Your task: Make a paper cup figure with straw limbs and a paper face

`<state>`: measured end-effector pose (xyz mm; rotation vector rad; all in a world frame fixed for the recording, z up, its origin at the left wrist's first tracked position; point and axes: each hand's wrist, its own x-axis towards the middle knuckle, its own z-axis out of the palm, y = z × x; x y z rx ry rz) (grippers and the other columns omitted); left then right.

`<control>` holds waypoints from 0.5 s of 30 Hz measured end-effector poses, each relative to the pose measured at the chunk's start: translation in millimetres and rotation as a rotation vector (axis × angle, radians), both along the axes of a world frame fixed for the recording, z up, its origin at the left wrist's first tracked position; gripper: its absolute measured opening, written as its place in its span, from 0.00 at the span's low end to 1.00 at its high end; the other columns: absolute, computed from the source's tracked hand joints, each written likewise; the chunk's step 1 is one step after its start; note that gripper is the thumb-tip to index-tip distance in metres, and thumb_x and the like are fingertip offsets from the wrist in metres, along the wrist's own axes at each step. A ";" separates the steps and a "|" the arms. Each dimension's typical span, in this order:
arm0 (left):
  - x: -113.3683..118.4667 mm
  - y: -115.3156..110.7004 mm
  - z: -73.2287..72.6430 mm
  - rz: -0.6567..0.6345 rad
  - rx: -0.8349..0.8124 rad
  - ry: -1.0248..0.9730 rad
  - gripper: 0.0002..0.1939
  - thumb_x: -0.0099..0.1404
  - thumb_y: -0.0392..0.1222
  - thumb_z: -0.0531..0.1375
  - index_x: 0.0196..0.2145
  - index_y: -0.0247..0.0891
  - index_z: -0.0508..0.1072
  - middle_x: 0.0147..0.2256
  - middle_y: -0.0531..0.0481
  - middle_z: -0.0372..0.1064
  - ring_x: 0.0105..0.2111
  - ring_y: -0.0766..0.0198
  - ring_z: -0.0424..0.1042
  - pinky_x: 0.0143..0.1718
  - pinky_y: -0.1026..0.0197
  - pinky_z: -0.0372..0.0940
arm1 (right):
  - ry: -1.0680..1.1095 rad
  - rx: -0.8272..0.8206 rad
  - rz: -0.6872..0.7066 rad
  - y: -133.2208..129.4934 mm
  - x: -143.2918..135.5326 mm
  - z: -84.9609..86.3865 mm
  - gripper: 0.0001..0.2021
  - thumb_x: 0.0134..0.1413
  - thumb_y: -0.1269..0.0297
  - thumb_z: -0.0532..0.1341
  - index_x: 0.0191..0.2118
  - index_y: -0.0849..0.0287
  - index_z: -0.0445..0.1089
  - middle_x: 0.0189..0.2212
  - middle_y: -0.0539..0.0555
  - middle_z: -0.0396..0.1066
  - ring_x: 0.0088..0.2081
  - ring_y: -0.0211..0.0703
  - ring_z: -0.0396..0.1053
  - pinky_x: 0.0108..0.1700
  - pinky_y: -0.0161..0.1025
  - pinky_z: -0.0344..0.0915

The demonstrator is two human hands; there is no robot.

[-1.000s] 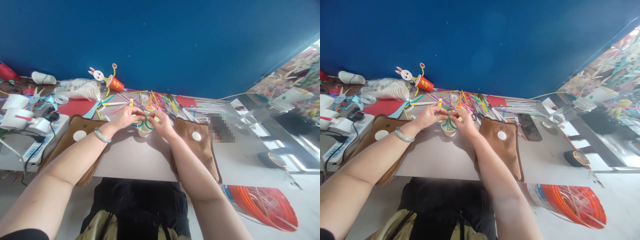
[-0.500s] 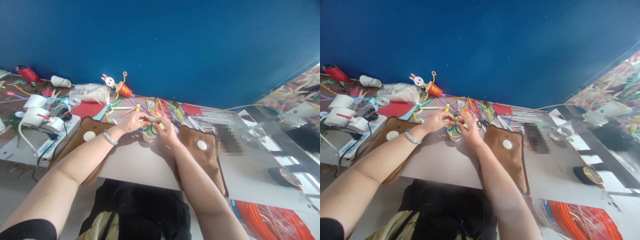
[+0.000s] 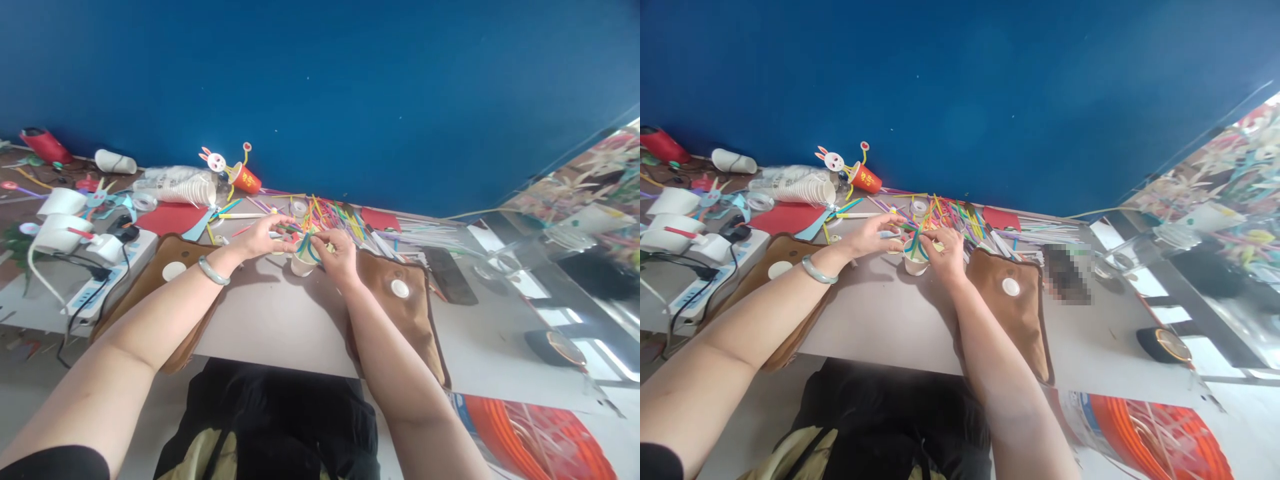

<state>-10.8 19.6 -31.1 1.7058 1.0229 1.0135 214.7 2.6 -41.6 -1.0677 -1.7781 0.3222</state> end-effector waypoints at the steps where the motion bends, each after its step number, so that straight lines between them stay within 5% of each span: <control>1: -0.8 1.5 -3.3 -0.025 -0.022 -0.003 0.41 0.43 0.50 0.77 0.54 0.36 0.73 0.49 0.39 0.74 0.44 0.56 0.75 0.45 0.55 0.70 | -0.007 0.005 -0.003 0.8 0.3 -0.7 0.10 0.59 0.55 0.64 0.32 0.53 0.76 0.30 0.52 0.77 0.36 0.49 0.72 0.50 0.50 0.64; 10: 1.4 -2.5 -5.9 -0.189 -0.128 0.055 0.28 0.49 0.44 0.74 0.46 0.35 0.74 0.39 0.43 0.78 0.42 0.54 0.78 0.39 0.56 0.72 | 0.062 -0.101 -0.006 2.6 4.4 1.0 0.19 0.59 0.44 0.61 0.37 0.55 0.79 0.35 0.56 0.79 0.37 0.49 0.74 0.48 0.49 0.67; 15: 1.4 1.9 -7.2 -0.080 -0.121 -0.012 0.19 0.51 0.43 0.72 0.40 0.34 0.77 0.35 0.45 0.79 0.37 0.58 0.78 0.38 0.58 0.72 | 0.176 -0.274 0.073 5.4 8.1 -0.7 0.32 0.50 0.36 0.64 0.51 0.58 0.74 0.41 0.58 0.79 0.44 0.51 0.75 0.49 0.49 0.70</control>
